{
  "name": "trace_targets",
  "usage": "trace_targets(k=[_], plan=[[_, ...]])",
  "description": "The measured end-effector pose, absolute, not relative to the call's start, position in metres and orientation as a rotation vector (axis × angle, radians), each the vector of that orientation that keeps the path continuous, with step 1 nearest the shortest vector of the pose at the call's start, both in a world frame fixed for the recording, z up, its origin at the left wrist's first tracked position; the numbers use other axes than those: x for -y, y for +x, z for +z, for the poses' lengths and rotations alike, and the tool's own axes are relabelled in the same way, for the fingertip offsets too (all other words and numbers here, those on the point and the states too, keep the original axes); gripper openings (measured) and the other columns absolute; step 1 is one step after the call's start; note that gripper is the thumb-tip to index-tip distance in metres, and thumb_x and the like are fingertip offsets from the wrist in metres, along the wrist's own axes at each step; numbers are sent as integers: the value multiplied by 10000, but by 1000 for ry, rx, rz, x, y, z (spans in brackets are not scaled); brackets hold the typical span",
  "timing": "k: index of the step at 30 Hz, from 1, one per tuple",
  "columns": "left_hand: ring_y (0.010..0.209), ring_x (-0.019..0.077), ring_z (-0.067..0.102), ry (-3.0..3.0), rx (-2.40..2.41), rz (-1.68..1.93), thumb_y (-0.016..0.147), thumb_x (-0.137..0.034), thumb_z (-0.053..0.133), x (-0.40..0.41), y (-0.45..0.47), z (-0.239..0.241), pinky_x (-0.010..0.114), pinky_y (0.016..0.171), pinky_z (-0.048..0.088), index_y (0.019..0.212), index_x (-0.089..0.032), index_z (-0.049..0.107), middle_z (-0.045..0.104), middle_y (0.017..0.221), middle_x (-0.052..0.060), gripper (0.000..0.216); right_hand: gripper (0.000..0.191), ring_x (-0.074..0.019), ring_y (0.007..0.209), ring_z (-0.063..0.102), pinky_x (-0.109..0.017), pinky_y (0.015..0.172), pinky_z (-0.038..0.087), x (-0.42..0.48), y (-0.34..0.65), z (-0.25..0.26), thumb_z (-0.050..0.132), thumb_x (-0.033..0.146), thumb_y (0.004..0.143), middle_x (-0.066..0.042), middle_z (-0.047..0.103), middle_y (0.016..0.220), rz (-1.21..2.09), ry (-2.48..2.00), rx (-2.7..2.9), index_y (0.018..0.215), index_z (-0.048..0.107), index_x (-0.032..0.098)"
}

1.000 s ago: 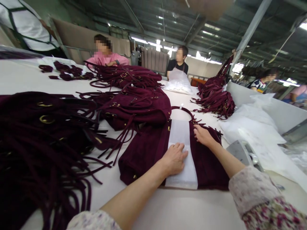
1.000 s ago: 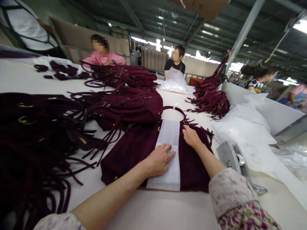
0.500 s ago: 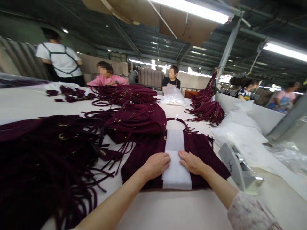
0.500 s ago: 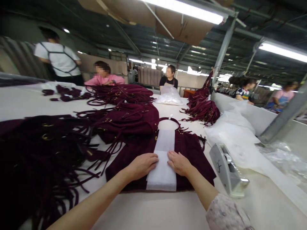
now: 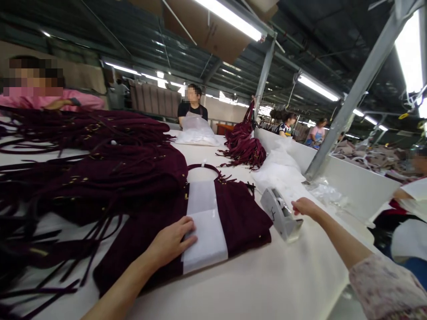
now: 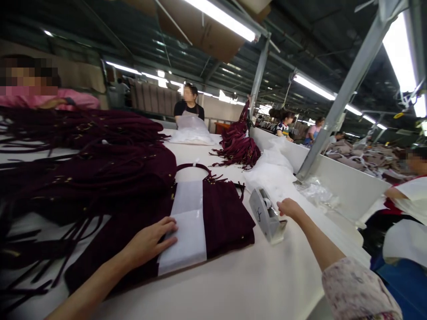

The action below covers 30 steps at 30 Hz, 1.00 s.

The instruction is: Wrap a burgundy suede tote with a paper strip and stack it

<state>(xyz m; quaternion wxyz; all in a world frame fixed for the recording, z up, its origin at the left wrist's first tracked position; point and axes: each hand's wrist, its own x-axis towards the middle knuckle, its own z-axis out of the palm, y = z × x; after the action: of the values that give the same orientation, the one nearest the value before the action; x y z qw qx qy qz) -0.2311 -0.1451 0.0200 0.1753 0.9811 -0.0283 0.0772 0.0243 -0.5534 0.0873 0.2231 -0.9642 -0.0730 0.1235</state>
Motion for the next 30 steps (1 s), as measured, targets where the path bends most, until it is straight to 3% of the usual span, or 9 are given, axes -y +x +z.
trace_targets(k=[3, 7, 11, 17, 20, 24, 27, 30], plan=[[971, 183, 605, 2769, 87, 250, 906, -413, 443, 143, -231, 15, 292, 859, 450, 1010, -234, 582, 535, 1203, 27, 249, 338, -55, 417, 387, -201, 451, 336, 553, 20, 77, 500, 394, 929, 43, 547, 575, 458, -2574, 73, 732, 592, 134], [998, 189, 596, 2782, 74, 270, 907, -422, 442, 141, -233, 9, 300, 908, 442, 1039, -235, 588, 542, 1195, 24, 271, 274, -51, 372, 285, -220, 389, 176, 559, 11, 90, 563, 303, 803, 41, 452, 446, 454, -2455, 85, 584, 554, 139], [1015, 192, 594, 2795, 94, 262, 905, -422, 447, 141, -230, 10, 298, 905, 445, 1043, -237, 595, 547, 1188, 22, 274, 243, -54, 408, 285, -221, 412, 166, 591, -11, 95, 589, 361, 710, 52, 404, 443, 433, -2359, 138, 585, 563, 154], [1007, 198, 602, 2847, 44, 245, 915, -384, 442, 152, -235, 15, 303, 877, 453, 1036, -222, 602, 577, 1168, 44, 258, 279, -64, 425, 281, -244, 442, 134, 617, -79, 25, 613, 386, 652, 36, 369, 444, 498, -2403, 100, 505, 544, 160], [1007, 199, 602, 2893, 55, 220, 910, -344, 479, 162, -246, 18, 310, 910, 440, 1012, -212, 615, 603, 1127, 51, 215, 353, -62, 433, 255, -246, 457, 125, 604, -108, 17, 635, 455, 705, 39, 358, 455, 717, -2295, 133, 530, 534, 164], [1016, 198, 599, 2947, 8, 230, 915, -334, 501, 172, -251, 16, 327, 953, 421, 935, -195, 626, 627, 1086, 53, 188, 309, -41, 498, 235, -207, 471, 172, 524, -127, 64, 641, 456, 822, 29, 490, 630, 1032, -1804, 407, 737, 590, 164], [1079, 203, 575, 2974, -16, 268, 916, -331, 515, 177, -254, 11, 369, 1022, 383, 985, -195, 622, 624, 1106, 56, 185, 252, -16, 472, 221, -176, 427, 137, 421, -133, 87, 720, 370, 776, 21, 528, 692, 1245, -1492, 456, 825, 603, 153], [1096, 206, 562, 2964, -15, 273, 910, -334, 529, 179, -258, 7, 420, 1055, 361, 999, -198, 622, 614, 1111, 54, 187, 227, 7, 448, 228, -139, 386, 112, 326, -126, 69, 748, 279, 737, 8, 558, 739, 1307, -1418, 385, 810, 594, 130]])
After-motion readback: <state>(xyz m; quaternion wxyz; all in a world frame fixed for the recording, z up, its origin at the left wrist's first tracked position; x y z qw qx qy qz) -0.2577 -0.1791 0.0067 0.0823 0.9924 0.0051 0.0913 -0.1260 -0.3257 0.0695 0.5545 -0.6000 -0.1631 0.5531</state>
